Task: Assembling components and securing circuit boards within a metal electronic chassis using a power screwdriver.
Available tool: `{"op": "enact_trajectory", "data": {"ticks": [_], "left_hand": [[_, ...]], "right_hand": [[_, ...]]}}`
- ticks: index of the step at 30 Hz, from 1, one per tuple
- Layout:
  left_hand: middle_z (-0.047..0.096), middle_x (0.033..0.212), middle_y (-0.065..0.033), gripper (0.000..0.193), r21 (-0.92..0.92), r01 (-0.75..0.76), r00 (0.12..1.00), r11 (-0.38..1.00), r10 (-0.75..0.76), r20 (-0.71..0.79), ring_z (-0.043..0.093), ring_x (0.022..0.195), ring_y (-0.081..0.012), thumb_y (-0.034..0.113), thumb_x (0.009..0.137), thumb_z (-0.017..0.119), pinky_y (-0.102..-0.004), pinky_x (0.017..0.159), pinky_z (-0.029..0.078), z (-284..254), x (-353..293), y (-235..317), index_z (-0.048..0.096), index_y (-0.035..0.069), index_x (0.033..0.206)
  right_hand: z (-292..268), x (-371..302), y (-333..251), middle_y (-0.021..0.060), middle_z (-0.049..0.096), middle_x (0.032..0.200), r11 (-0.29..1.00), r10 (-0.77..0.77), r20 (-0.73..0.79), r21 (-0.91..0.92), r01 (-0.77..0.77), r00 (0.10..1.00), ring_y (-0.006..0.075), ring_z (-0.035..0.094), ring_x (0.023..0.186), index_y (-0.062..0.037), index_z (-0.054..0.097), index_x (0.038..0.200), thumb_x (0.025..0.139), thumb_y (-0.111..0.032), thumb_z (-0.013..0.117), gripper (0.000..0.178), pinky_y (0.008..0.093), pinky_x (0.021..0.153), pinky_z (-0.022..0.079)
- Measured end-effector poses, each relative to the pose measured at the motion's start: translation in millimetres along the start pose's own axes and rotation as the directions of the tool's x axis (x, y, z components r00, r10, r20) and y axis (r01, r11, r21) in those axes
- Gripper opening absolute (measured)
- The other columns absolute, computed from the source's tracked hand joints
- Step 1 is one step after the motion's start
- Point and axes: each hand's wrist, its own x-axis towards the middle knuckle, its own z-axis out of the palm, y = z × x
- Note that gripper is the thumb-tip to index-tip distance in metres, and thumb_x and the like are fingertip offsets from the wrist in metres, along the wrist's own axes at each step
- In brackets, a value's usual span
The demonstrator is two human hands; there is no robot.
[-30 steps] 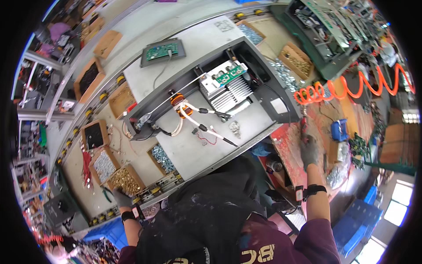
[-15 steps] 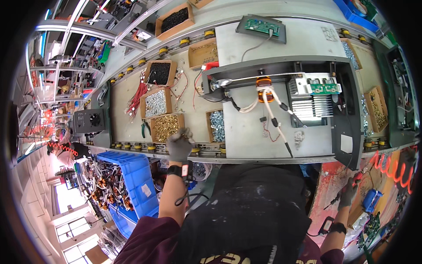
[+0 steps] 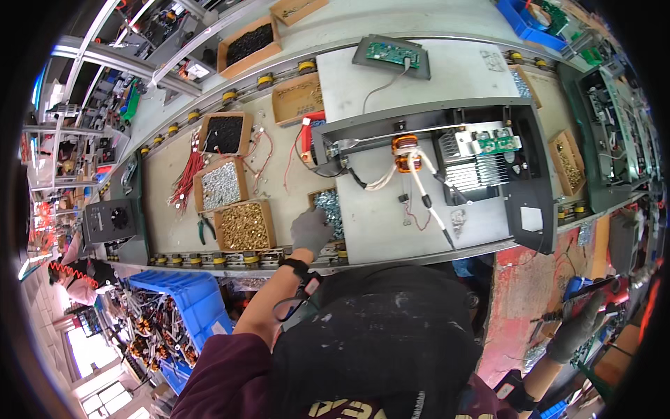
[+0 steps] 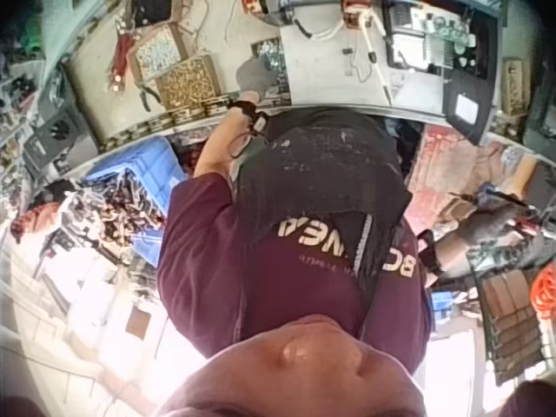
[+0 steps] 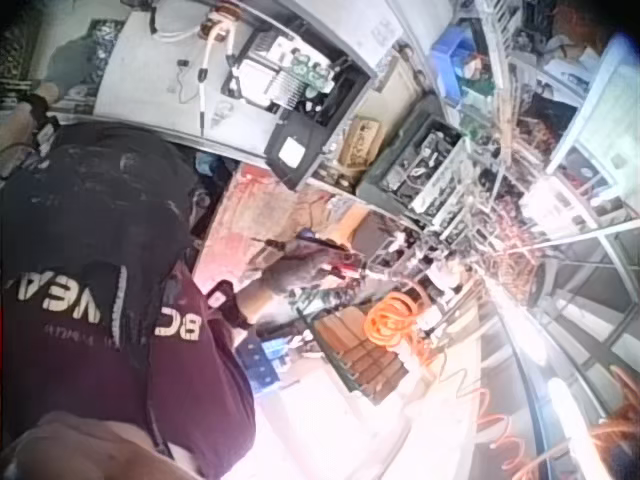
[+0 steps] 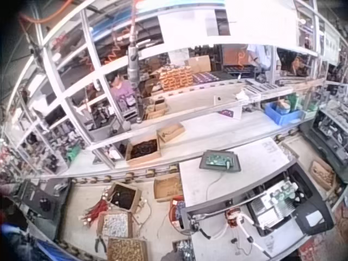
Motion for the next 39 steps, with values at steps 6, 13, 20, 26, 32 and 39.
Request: {"op": "enact_trajectory", "data": {"ticks": [6,13,20,26,32,39], "left_hand": [[0.048,0.068,-0.0006,0.02,-0.929,0.369,0.897,-0.03,0.274,0.348,0.045,0.056,-0.0119,0.029,0.084,0.058,-0.026,0.049,0.037,-58.8,-31.8,43.9,0.054,0.011,0.078],[0.022,0.053,0.0057,0.035,-0.703,0.697,0.487,-0.141,0.812,0.32,0.021,0.041,-0.0049,0.023,0.094,0.042,-0.021,0.036,0.019,-115.2,-32.9,155.2,0.031,0.015,0.062],[0.023,0.053,0.0053,0.036,-0.67,0.726,0.492,-0.157,0.799,0.346,0.021,0.041,-0.0052,0.024,0.096,0.041,-0.0212,0.035,0.022,-119.6,-34.5,188.2,0.033,0.014,0.062],[0.025,0.054,0.0041,0.041,-0.682,0.716,0.555,-0.146,0.712,0.43,0.024,0.042,-0.0067,0.034,0.098,0.042,-0.0215,0.037,0.024,-124.3,-28.9,211.6,0.031,0.014,0.064],[0.032,0.055,0.0028,0.052,-0.87,0.492,0.679,-0.029,0.639,0.362,0.029,0.045,-0.0079,0.056,0.094,0.041,-0.023,0.041,0.027,-126.0,-24.9,219.6,0.038,0.012,0.066],[0.055,0.067,-0.004,0.047,-0.759,-0.367,0.93,0.537,0.228,-0.288,0.051,0.056,-0.0179,0.055,0.087,0.055,-0.0299,0.05,0.04,-127.6,0.8,202.9,0.062,0.008,0.091]], "right_hand": [[70.2,-20.9,-91.9,0.0174,0.05,0.118,0.576,-0.391,0.374,0.812,-0.094,0.841,0.0283,0.057,0.106,0.0018,0.048,0.119,0.083,-0.046,0.063,0.062,0.0433,0.088,0.054],[177.9,-61.2,-162.0,0.0081,0.044,0.098,0.342,-0.604,0.491,0.871,-0.352,0.627,0.0202,0.043,0.085,-0.0075,0.046,0.114,0.082,-0.033,0.066,0.045,0.0342,0.076,0.043],[198.9,-49.1,-157.1,0.0048,0.039,0.089,0.416,-0.548,0.525,0.847,-0.332,0.651,0.0172,0.039,0.078,-0.0084,0.046,0.108,0.079,-0.034,0.066,0.043,0.0302,0.068,0.038],[217.9,-31.7,-151.3,0.0058,0.048,0.08,0.449,-0.411,0.449,0.857,-0.253,0.793,0.0177,0.05,0.074,-0.0043,0.05,0.096,0.083,-0.041,0.062,0.041,0.0323,0.065,0.047],[238.2,7.7,-111.6,0.0108,0.06,0.096,0.244,-0.011,0.606,0.773,-0.585,0.795,0.0211,0.058,0.086,-0.0018,0.054,0.105,0.093,-0.031,0.052,0.031,0.0359,0.075,0.052],[255.3,35.5,-86.6,0.011,0.06,0.088,0.074,0.024,0.768,0.637,-0.768,0.64,0.0213,0.059,0.081,-0.0002,0.055,0.094,0.09,-0.033,0.057,0.033,0.033,0.071,0.054]]}}
